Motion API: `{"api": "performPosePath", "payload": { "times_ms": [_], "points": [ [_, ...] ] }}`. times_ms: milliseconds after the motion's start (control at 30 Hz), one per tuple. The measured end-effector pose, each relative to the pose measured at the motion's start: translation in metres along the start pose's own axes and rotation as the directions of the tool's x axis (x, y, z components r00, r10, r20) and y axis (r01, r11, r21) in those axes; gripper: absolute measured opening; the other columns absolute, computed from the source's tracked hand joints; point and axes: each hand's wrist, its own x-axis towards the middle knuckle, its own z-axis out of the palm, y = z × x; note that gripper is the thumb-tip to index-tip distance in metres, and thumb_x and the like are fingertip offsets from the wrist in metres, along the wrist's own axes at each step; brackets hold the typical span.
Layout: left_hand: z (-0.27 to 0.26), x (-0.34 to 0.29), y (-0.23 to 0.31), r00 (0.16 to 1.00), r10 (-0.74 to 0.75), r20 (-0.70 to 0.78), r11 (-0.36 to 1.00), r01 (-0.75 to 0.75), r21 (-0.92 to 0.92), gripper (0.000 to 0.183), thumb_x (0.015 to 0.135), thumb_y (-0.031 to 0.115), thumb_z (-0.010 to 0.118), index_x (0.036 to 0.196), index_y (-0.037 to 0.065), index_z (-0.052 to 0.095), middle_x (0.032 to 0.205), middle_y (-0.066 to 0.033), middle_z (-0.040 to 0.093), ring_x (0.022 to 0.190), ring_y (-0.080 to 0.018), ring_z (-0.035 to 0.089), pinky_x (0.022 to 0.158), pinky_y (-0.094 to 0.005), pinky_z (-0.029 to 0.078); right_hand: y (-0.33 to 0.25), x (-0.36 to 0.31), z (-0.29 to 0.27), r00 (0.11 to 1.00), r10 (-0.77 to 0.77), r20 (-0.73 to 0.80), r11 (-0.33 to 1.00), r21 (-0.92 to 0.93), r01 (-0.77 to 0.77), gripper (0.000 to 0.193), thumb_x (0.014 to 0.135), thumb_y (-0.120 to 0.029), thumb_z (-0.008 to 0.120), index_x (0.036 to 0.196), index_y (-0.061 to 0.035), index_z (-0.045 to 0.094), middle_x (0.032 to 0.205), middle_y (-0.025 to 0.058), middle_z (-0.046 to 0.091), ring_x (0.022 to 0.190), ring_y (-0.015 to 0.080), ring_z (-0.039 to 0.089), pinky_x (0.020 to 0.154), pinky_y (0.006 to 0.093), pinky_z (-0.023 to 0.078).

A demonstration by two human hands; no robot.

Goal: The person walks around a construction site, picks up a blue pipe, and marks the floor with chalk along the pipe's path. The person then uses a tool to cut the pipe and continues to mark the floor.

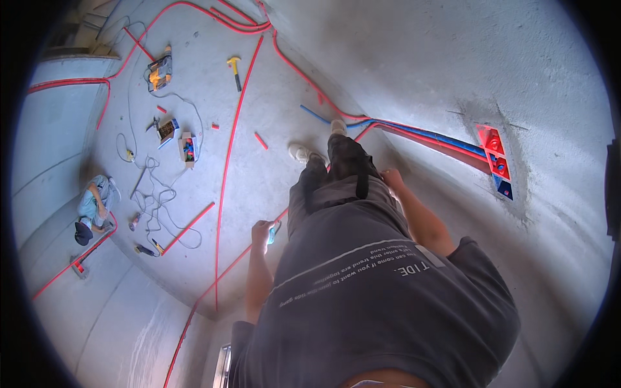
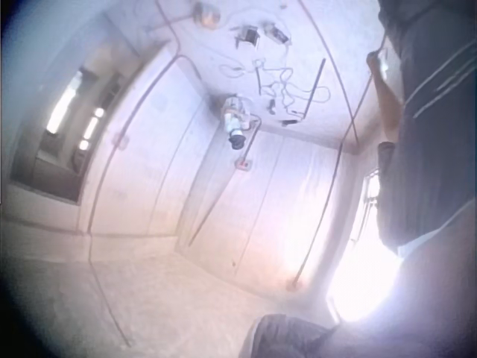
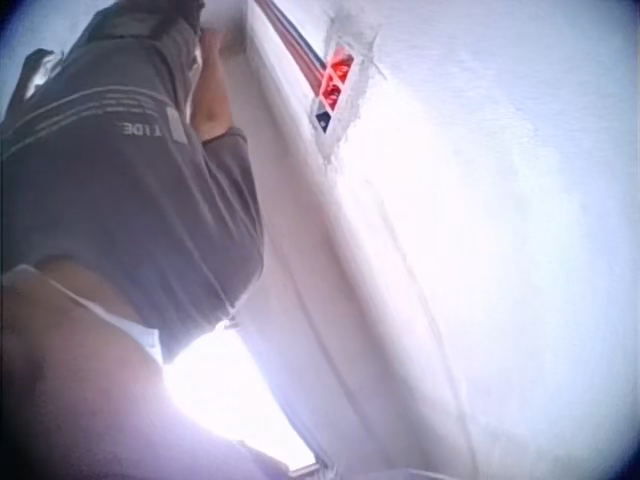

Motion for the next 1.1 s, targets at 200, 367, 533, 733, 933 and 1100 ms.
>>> {"api": "performPosePath", "payload": {
  "times_ms": [200,367,533,733,933,1100],
  "points": [
    [-0.017,-0.006,0.046,0.991,0.116,-0.073,0.991,-0.120,-0.051,0.020,0.078,0.018,0.069,0.087,0.000,0.066,0.074,-0.0055,0.062,0.065,-0.0142,0.057,0.059,-0.0314,0.046,0.004,-0.026,0.006,0.993,0.039,0.112,0.982,-0.186,-0.018,0.026,0.079,-0.023,0.057,0.099,-0.0198,0.073,0.089,0.0125,0.069,0.087,0.0316,0.067,0.076,0.0427,0.053],
    [0.001,0.001,0.057,0.986,0.149,-0.074,0.986,-0.154,-0.058,0.019,0.078,0.018,0.069,0.085,0.001,0.066,0.074,-0.0052,0.062,0.064,-0.0141,0.057,0.058,-0.0309,0.045,0.014,-0.028,-0.008,0.976,0.208,0.070,0.963,0.158,-0.216,0.025,0.082,-0.025,0.058,0.102,-0.0194,0.072,0.086,0.0122,0.068,0.082,0.0313,0.067,0.072,0.0458,0.052],
    [0.036,-0.002,0.039,0.986,0.163,-0.036,0.987,-0.163,0.006,0.023,0.077,0.020,0.070,0.085,-0.001,0.066,0.072,-0.0073,0.063,0.062,-0.0167,0.058,0.057,-0.0330,0.047,-0.019,-0.021,-0.080,0.669,0.629,0.396,0.240,0.720,-0.651,0.027,0.090,-0.034,0.058,0.100,-0.0098,0.064,0.080,0.0071,0.057,0.074,0.0220,0.055,0.060,0.0412,0.042],
    [0.090,-0.029,0.049,0.984,0.152,-0.094,0.988,-0.155,-0.028,0.023,0.076,0.021,0.070,0.081,-0.001,0.066,0.071,-0.0086,0.064,0.062,-0.0171,0.060,0.056,-0.0325,0.047,0.042,-0.024,-0.078,0.664,0.576,0.477,0.207,0.700,-0.683,0.021,0.089,-0.033,0.060,0.097,-0.0138,0.060,0.075,0.0041,0.053,0.062,0.0143,0.041,0.054,0.0339,0.032],
    [0.130,-0.059,0.053,0.983,0.151,-0.107,0.987,-0.155,-0.031,0.023,0.077,0.020,0.073,0.086,0.000,0.066,0.077,-0.0083,0.064,0.069,-0.0175,0.060,0.062,-0.0338,0.048,0.067,0.008,-0.091,0.733,0.510,0.451,0.275,0.721,-0.635,0.017,0.087,-0.031,0.062,0.086,-0.0139,0.058,0.064,-0.0005,0.047,0.053,0.0110,0.037,0.054,0.0346,0.034],
    [0.154,-0.060,0.022,0.972,0.157,-0.174,0.987,-0.160,-0.004,0.026,0.076,0.020,0.074,0.090,-0.001,0.068,0.083,-0.0106,0.067,0.075,-0.0194,0.061,0.065,-0.0352,0.048,0.071,0.031,-0.108,0.806,0.404,0.433,0.296,0.771,-0.563,0.020,0.085,-0.028,0.062,0.082,-0.0085,0.058,0.067,0.0043,0.053,0.045,0.0121,0.040,0.041,0.0291,0.032]
  ]
}}
